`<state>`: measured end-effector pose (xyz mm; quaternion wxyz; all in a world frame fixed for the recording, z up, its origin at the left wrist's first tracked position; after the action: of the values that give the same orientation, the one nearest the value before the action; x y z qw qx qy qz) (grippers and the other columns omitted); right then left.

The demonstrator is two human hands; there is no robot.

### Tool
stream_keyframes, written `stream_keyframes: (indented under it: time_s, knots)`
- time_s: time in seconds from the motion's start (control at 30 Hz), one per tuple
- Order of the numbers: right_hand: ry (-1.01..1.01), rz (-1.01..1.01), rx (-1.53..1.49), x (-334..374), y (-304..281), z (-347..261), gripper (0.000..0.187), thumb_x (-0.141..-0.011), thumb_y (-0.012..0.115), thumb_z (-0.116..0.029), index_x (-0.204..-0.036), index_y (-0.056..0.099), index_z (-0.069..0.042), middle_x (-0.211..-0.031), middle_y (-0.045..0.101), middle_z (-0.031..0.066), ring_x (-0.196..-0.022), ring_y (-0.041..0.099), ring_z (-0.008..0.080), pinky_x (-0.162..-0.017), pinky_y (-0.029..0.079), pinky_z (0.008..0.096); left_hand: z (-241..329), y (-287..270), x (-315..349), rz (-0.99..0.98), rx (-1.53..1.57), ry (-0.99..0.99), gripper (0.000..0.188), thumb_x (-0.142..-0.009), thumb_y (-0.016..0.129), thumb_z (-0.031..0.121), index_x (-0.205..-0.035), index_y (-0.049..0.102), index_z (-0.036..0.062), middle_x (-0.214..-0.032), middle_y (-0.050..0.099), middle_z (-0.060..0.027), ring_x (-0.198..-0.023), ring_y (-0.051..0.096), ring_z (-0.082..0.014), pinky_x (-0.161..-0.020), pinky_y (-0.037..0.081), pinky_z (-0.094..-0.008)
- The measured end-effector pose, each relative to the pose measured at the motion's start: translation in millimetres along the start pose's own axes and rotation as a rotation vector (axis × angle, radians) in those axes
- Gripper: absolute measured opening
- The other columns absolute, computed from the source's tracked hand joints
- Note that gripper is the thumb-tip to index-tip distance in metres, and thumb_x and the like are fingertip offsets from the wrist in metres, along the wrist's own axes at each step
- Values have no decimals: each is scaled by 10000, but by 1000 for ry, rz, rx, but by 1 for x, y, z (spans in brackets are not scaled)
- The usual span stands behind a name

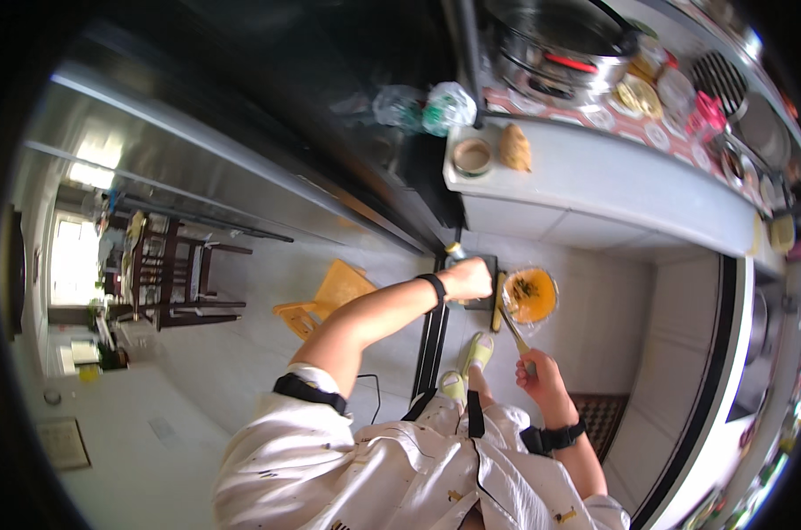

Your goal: Sweeping the floor and then making a bed by straightening pillows and blankets.

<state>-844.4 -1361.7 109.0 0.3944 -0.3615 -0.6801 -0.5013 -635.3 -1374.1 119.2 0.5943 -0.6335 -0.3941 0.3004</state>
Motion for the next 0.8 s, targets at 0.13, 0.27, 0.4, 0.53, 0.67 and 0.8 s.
stream_keyframes:
  time_s: [0.13, 0.27, 0.4, 0.53, 0.67, 0.8]
  knots:
    - [100, -103, -203, -20, 0, -12, 107, -777, 513, -132, -814, 463, -46, -673, 486, 57, -500, 437, 121, -402, 358, 221, -17, 37, -28, 184, -191, 71, 121, -577, 569, 205, -458, 549, 190, -499, 543, 10, -538, 530, -152, -655, 411, -325]
    - [45, -117, -265, -43, 36, -35, 163, -797, 544, -225, -869, 501, -86, -753, 551, 65, -498, 470, 109, -421, 390, 203, -61, 46, -20, -122, -327, -296, 200, -713, 519, 224, -779, 691, 146, -919, 623, -22, -988, 508, -194, -991, 224, -422]
    - [93, -256, -180, -82, 103, -57, 427, -750, 633, -297, -1004, 477, 9, -665, 528, 26, -511, 458, 102, -453, 397, 181, -74, 38, 30, -303, -270, -493, 208, -750, 506, 220, -837, 689, 173, -981, 615, -34, -1052, 495, -213, -1028, 197, -438]
    - [80, -288, -145, -129, 167, -89, 588, -704, 684, -382, -1044, 463, 43, -614, 481, 3, -530, 456, 91, -464, 394, 172, -49, 9, 96, 9, 123, -868, 132, -708, 551, 218, -682, 661, 151, -768, 639, -23, -844, 583, -189, -807, 400, -373]
    - [14, -307, -74, -172, 211, -112, 644, -722, 650, -469, -1037, 464, 60, -702, 523, 49, -540, 471, 108, -480, 412, 181, 55, -1, 206, 60, 707, -1161, 104, -726, 521, 146, -776, 586, 81, -684, 593, -152, -659, 598, -331, -577, 458, -446]
    - [-222, -349, 170, -243, 223, -113, 573, -756, 610, -490, -911, 500, 51, -678, 536, 66, -513, 487, 112, -480, 426, 179, 268, 54, 358, -206, 898, -1790, 211, -723, 549, 232, -852, 609, 76, -813, 625, -147, -779, 607, -326, -636, 485, -441]
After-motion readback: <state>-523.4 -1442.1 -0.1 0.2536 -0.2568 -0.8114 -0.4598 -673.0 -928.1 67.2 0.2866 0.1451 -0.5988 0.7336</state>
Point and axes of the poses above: each hand's wrist, its own x-axis away from the middle knuckle, its own y-axis out of the palm, z = x × y, the point moved 6 cm from there along -x, towards the middle knuckle
